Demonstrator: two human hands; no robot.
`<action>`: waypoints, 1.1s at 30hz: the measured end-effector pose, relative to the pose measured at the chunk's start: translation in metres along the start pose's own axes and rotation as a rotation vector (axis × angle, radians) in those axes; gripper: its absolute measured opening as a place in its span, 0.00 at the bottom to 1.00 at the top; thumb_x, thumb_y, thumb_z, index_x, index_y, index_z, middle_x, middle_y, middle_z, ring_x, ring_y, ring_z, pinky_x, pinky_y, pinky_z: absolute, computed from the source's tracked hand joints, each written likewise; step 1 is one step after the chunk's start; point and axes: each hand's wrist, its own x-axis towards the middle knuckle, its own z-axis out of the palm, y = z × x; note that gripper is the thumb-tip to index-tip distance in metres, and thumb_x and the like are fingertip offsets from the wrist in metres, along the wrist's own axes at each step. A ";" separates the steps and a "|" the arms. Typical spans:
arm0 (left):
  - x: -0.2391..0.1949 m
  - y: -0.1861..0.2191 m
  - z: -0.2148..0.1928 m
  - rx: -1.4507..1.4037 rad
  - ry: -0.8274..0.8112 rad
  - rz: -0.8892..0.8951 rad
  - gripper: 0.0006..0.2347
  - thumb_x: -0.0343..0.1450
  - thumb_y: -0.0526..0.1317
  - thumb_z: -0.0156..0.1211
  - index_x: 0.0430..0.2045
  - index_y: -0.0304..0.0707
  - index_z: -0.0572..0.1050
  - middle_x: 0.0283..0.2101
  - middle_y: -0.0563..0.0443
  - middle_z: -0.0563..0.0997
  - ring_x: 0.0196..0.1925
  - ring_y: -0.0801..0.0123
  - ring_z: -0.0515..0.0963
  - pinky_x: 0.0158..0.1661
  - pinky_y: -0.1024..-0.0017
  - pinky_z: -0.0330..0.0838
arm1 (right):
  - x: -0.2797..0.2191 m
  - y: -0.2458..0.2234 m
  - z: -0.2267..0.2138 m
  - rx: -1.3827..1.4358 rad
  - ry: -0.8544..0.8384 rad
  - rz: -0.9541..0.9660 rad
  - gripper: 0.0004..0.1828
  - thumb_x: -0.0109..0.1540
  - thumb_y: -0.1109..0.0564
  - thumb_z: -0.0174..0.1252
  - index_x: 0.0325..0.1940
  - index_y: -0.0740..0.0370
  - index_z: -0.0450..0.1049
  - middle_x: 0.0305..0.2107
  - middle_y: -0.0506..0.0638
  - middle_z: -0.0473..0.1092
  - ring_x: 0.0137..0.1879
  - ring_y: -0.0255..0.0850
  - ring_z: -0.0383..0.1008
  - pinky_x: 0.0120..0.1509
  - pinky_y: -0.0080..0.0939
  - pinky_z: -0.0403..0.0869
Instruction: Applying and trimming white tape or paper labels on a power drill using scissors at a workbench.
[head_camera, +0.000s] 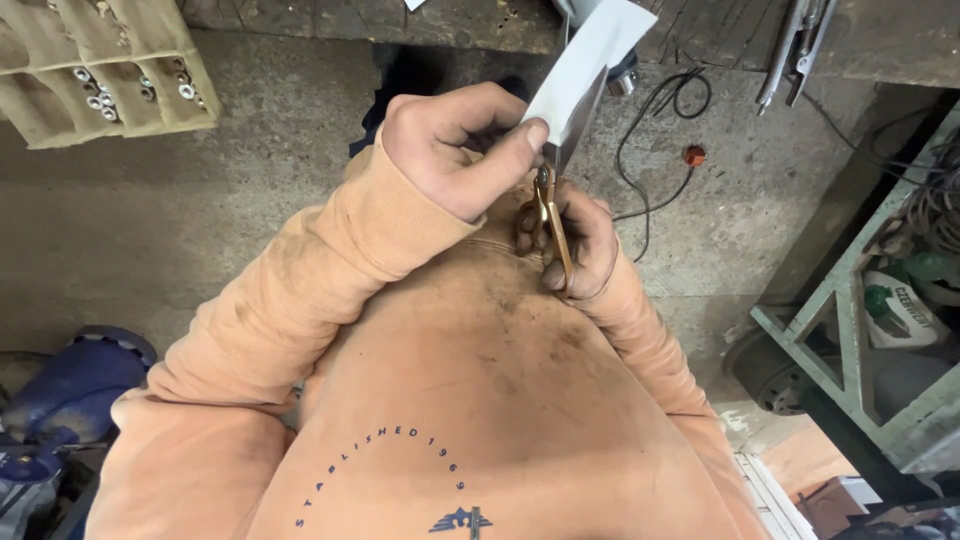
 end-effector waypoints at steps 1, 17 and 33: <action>0.000 -0.002 0.001 -0.007 0.004 -0.013 0.08 0.75 0.40 0.62 0.36 0.34 0.82 0.24 0.51 0.84 0.25 0.80 0.83 0.28 0.78 0.75 | 0.001 -0.002 0.001 0.006 -0.001 0.003 0.54 0.48 0.09 0.56 0.44 0.63 0.69 0.31 0.46 0.73 0.37 0.35 0.77 0.43 0.34 0.75; 0.000 -0.020 0.015 -0.156 0.074 -0.024 0.09 0.76 0.41 0.62 0.37 0.31 0.81 0.27 0.53 0.84 0.28 0.81 0.82 0.29 0.80 0.75 | 0.003 0.005 0.005 0.104 0.020 0.036 0.52 0.48 0.11 0.60 0.44 0.62 0.69 0.32 0.45 0.73 0.38 0.34 0.75 0.43 0.32 0.73; 0.001 -0.022 0.021 -0.178 0.137 -0.022 0.09 0.76 0.40 0.62 0.35 0.31 0.80 0.23 0.56 0.80 0.25 0.83 0.77 0.26 0.80 0.71 | 0.006 0.017 0.006 0.155 0.025 -0.019 0.46 0.52 0.16 0.63 0.40 0.61 0.67 0.32 0.46 0.71 0.37 0.35 0.75 0.42 0.34 0.74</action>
